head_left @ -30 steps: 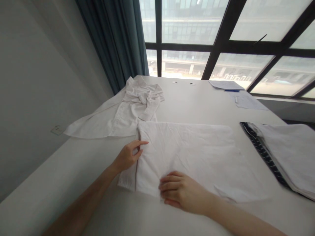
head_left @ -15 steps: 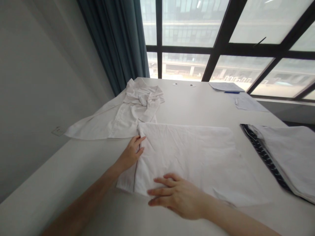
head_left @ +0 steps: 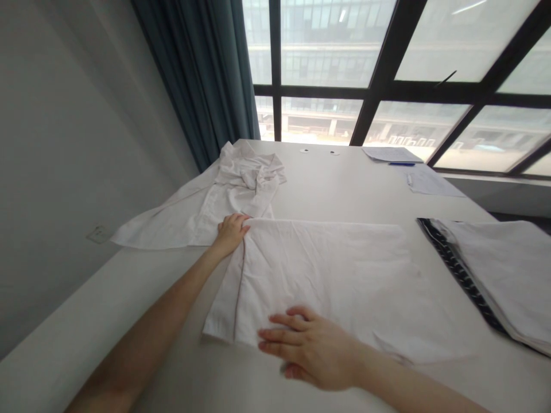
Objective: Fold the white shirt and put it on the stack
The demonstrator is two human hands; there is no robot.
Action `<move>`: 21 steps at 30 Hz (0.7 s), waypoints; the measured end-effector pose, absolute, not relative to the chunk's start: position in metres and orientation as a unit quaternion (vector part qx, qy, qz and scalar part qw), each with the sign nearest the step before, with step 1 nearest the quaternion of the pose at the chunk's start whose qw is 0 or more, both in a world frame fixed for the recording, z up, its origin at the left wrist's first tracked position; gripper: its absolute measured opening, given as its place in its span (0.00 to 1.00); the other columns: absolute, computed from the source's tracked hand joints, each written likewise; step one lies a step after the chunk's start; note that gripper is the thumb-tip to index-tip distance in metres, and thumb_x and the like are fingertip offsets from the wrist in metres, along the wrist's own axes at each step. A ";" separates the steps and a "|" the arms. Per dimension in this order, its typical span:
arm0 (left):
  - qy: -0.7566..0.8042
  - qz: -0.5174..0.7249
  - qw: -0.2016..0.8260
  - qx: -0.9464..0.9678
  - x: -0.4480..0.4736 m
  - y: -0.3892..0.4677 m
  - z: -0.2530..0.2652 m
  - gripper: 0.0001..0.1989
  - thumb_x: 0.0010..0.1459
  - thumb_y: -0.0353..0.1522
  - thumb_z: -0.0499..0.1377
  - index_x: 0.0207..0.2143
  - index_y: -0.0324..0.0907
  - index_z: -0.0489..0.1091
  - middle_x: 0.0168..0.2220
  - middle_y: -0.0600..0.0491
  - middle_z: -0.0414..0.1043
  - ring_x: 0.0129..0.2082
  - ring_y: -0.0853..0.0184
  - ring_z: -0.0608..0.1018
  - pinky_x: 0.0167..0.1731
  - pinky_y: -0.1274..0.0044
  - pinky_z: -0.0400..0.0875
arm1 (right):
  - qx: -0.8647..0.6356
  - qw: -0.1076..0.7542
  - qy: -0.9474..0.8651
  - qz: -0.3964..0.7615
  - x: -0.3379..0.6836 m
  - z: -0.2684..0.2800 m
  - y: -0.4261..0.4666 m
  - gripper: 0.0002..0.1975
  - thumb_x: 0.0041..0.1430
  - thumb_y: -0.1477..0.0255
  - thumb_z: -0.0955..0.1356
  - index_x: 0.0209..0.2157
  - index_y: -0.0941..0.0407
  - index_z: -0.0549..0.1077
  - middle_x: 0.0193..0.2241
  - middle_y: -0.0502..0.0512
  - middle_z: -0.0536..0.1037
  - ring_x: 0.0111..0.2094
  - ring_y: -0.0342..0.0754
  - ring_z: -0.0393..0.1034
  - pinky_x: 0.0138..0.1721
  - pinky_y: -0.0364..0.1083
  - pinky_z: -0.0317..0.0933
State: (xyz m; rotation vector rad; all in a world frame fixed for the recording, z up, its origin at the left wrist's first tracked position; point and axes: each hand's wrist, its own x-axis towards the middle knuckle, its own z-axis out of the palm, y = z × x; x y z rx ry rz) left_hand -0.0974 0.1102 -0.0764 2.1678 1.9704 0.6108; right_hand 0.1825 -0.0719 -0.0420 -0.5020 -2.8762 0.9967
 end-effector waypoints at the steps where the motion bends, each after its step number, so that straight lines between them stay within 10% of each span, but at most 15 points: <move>1: 0.660 0.212 0.095 0.715 -0.098 0.114 -0.075 0.14 0.58 0.34 0.54 0.46 0.43 0.71 0.51 0.46 0.69 0.54 0.53 0.66 0.54 0.60 0.59 | -0.163 0.029 -0.932 0.322 0.183 -0.042 -0.072 0.26 0.70 0.60 0.54 0.66 0.50 0.49 0.65 0.48 0.55 0.67 0.47 0.40 0.65 0.50 0.30; 21: 0.553 0.293 0.292 0.723 -0.127 0.148 -0.069 0.16 0.47 0.35 0.56 0.37 0.39 0.77 0.39 0.51 0.79 0.42 0.60 0.78 0.47 0.72 0.70 | -0.160 0.039 -0.928 0.334 0.183 -0.039 -0.071 0.26 0.69 0.61 0.57 0.66 0.50 0.52 0.64 0.49 0.57 0.66 0.48 0.43 0.64 0.52 0.33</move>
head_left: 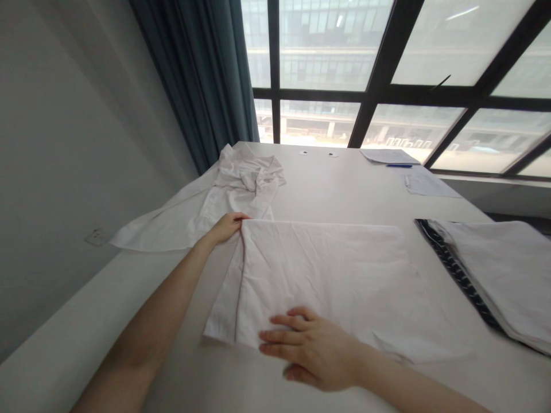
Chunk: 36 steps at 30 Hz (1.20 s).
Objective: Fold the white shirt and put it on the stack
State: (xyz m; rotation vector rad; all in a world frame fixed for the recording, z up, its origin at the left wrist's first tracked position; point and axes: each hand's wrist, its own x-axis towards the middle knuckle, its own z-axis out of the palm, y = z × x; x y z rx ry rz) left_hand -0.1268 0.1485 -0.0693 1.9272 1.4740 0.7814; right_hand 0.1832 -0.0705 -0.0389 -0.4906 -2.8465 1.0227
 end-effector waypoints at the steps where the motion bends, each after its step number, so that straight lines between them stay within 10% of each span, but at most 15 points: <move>1: 0.566 0.301 0.274 0.717 -0.127 0.150 -0.071 0.15 0.47 0.34 0.55 0.36 0.39 0.77 0.38 0.51 0.80 0.41 0.61 0.78 0.46 0.72 0.70 | -0.160 0.038 -0.929 0.333 0.183 -0.039 -0.070 0.26 0.69 0.61 0.56 0.66 0.50 0.52 0.64 0.49 0.57 0.66 0.48 0.43 0.64 0.52 0.33; 12: 0.648 0.289 0.186 0.680 -0.125 0.163 -0.073 0.14 0.45 0.25 0.56 0.32 0.41 0.79 0.33 0.51 0.80 0.37 0.61 0.79 0.43 0.75 0.72 | -0.154 0.052 -0.929 0.334 0.184 -0.041 -0.071 0.27 0.68 0.60 0.57 0.66 0.48 0.51 0.64 0.50 0.59 0.66 0.49 0.44 0.64 0.53 0.36; 17: 0.616 0.306 0.121 0.716 -0.093 0.154 -0.052 0.20 0.48 0.22 0.52 0.41 0.42 0.77 0.48 0.51 0.75 0.52 0.61 0.73 0.56 0.71 0.63 | -0.154 0.048 -0.926 0.342 0.183 -0.040 -0.071 0.28 0.68 0.60 0.58 0.66 0.48 0.50 0.64 0.51 0.59 0.66 0.49 0.44 0.64 0.53 0.35; 27: 0.403 0.075 0.062 0.910 -0.022 0.095 -0.091 0.27 0.67 0.41 0.43 0.66 0.45 0.49 0.68 0.49 0.45 0.67 0.63 0.49 0.63 0.64 0.41 | -0.159 0.039 -0.919 0.358 0.183 -0.037 -0.070 0.29 0.67 0.59 0.58 0.66 0.48 0.50 0.64 0.50 0.57 0.66 0.50 0.42 0.64 0.53 0.34; 36: 0.486 0.062 0.060 0.869 -0.062 0.125 -0.090 0.29 0.65 0.42 0.45 0.65 0.42 0.49 0.68 0.46 0.45 0.67 0.60 0.49 0.63 0.64 0.42 | -0.150 0.037 -0.917 0.367 0.185 -0.038 -0.070 0.32 0.65 0.56 0.60 0.67 0.49 0.48 0.65 0.52 0.56 0.67 0.52 0.41 0.65 0.55 0.33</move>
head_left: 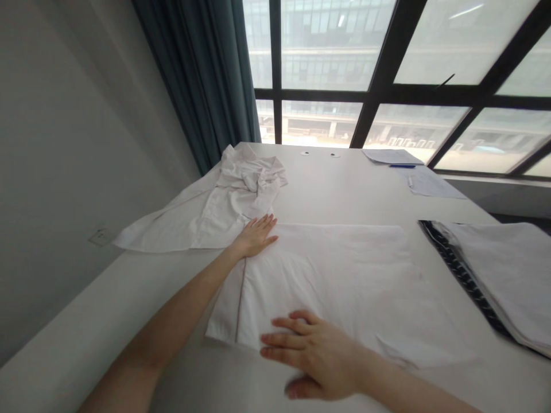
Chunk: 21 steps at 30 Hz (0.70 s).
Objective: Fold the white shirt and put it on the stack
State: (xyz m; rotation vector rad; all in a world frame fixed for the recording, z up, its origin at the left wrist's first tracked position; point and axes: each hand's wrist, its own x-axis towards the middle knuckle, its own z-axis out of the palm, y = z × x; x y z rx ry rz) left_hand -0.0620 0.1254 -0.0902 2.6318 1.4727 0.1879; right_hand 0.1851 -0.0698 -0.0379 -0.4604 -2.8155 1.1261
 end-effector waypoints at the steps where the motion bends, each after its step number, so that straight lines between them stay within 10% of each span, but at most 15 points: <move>1: 0.497 0.080 0.054 0.862 -0.065 0.127 -0.091 0.28 0.65 0.41 0.45 0.65 0.41 0.51 0.67 0.45 0.46 0.67 0.60 0.49 0.63 0.64 0.43 | -0.149 0.038 -0.917 0.367 0.185 -0.038 -0.070 0.33 0.65 0.56 0.60 0.67 0.49 0.48 0.65 0.52 0.55 0.67 0.52 0.41 0.65 0.55 0.32; 11: 0.653 0.222 0.025 0.724 -0.095 0.129 -0.090 0.16 0.61 0.36 0.51 0.48 0.39 0.68 0.46 0.43 0.70 0.49 0.54 0.69 0.52 0.64 0.61 | -0.233 0.142 -0.867 0.418 0.205 -0.024 -0.069 0.24 0.65 0.65 0.61 0.61 0.52 0.61 0.61 0.59 0.63 0.62 0.48 0.55 0.60 0.50 0.52; 21: 0.677 0.259 0.119 0.679 -0.098 0.132 -0.077 0.08 0.57 0.37 0.54 0.38 0.44 0.66 0.35 0.50 0.71 0.42 0.57 0.73 0.48 0.66 0.62 | -0.432 0.127 -0.885 0.113 0.298 -0.048 -0.045 0.19 0.65 0.66 0.61 0.56 0.46 0.68 0.60 0.54 0.65 0.64 0.55 0.51 0.60 0.62 0.52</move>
